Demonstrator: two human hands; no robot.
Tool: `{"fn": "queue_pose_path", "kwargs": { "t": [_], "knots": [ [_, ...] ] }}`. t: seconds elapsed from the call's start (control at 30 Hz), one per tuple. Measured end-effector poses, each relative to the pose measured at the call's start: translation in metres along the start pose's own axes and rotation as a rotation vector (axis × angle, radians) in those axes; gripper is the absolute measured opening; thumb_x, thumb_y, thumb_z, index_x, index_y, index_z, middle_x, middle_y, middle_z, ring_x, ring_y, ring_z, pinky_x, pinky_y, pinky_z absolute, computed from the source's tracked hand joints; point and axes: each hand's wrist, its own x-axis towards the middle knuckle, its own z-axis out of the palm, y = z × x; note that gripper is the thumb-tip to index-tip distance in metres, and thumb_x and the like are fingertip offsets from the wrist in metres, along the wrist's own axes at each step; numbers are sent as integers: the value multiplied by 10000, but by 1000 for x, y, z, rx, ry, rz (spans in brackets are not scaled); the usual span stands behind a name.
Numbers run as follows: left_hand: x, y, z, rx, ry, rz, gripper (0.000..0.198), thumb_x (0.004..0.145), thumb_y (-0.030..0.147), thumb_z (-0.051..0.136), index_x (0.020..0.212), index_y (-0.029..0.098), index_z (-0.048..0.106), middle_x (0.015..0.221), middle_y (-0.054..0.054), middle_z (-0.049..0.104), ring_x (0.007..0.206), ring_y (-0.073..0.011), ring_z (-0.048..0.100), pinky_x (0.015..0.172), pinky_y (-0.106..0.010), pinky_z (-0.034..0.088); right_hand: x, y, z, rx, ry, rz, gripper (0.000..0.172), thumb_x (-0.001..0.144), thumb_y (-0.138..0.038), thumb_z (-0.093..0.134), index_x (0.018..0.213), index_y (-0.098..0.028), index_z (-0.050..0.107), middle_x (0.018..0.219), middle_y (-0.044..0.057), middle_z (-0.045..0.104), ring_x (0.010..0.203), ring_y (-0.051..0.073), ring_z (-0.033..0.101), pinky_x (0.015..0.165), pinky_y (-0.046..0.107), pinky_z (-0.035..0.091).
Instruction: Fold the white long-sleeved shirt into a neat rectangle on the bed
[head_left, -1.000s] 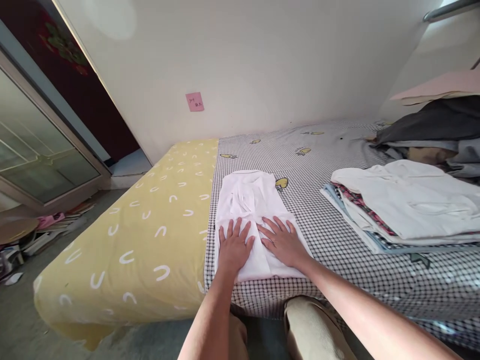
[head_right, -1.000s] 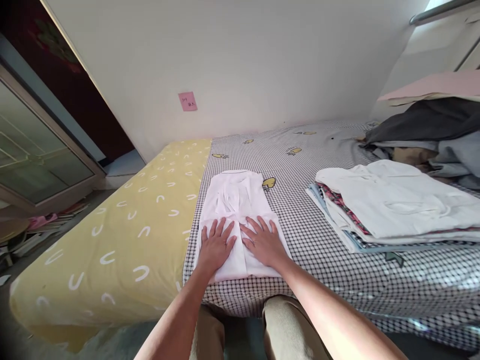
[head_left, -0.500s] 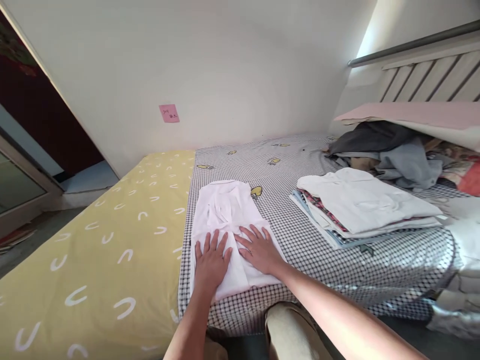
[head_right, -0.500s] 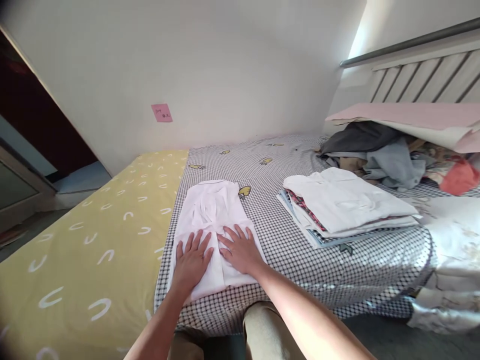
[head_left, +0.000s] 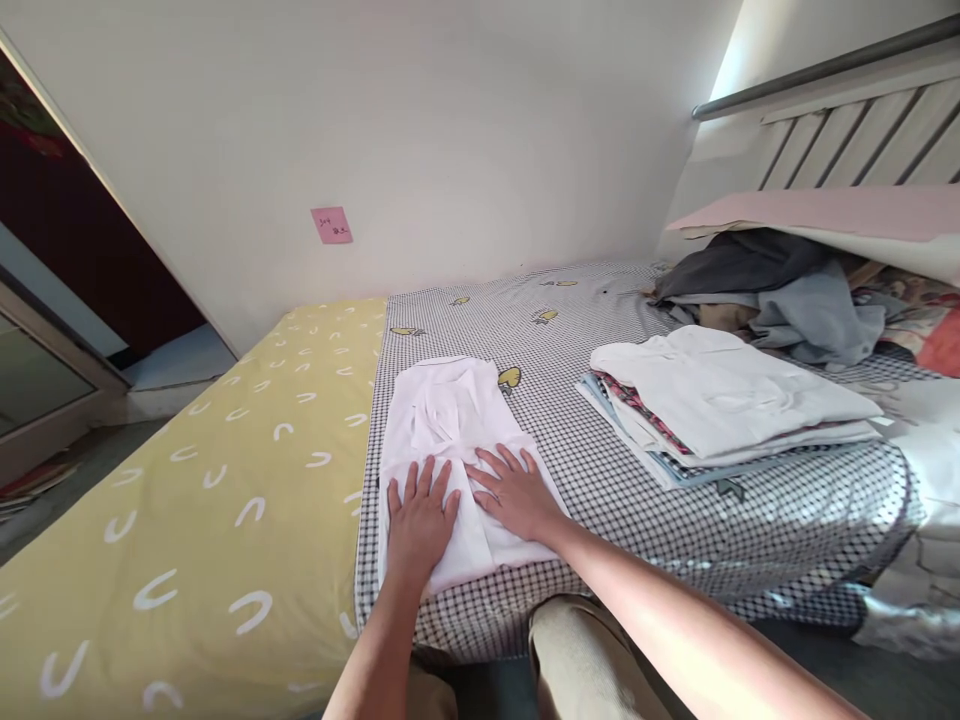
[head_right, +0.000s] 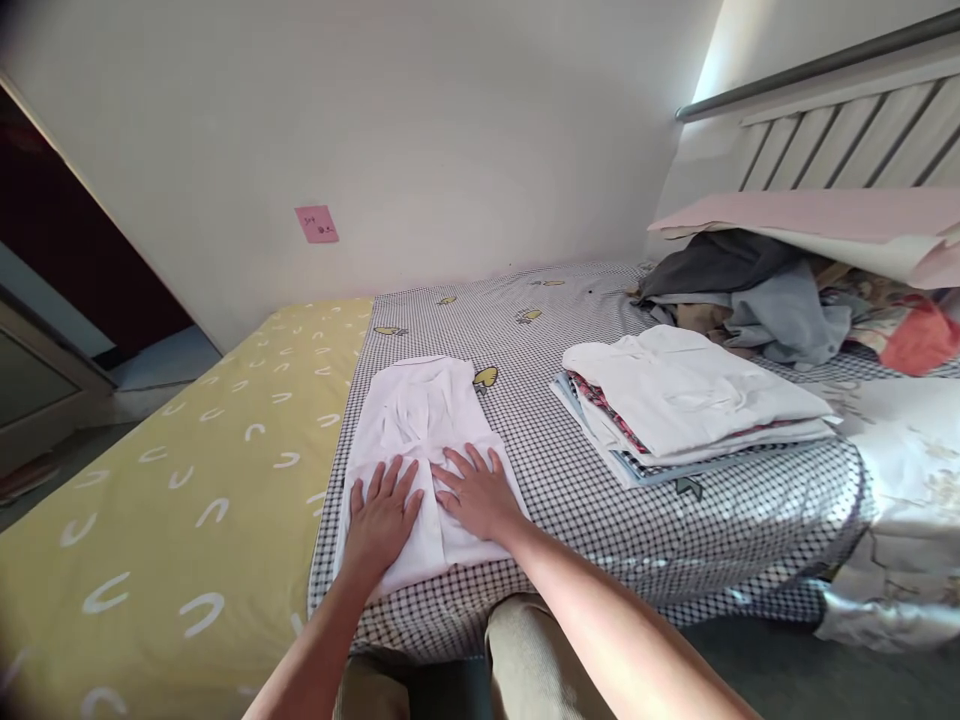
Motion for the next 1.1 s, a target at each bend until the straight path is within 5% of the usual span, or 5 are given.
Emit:
{"fn": "queue_pose_path", "kwargs": {
  "t": [0.3,1.1],
  "knots": [
    [-1,7,-13,7,-53,-6,532,1048,431,355,1559,295,410,1670,-30,343,1551,-323,298,1248,-664,240,-3,-2,-3,-39,3,9,533,1069,-523,314,1584,-407,385,1705,-18,289,1570,332,203,1233,646,171],
    [0,8,-11,1,-83,-14,550,1051,463,319,1574,306,379,1684,-27,323,1563,-314,271,1255,-658,217,-3,0,-3,-51,-4,16,527,1069,-505,340,1582,-398,395,1700,-10,303,1561,345,226,1226,658,188]
  ]
}}
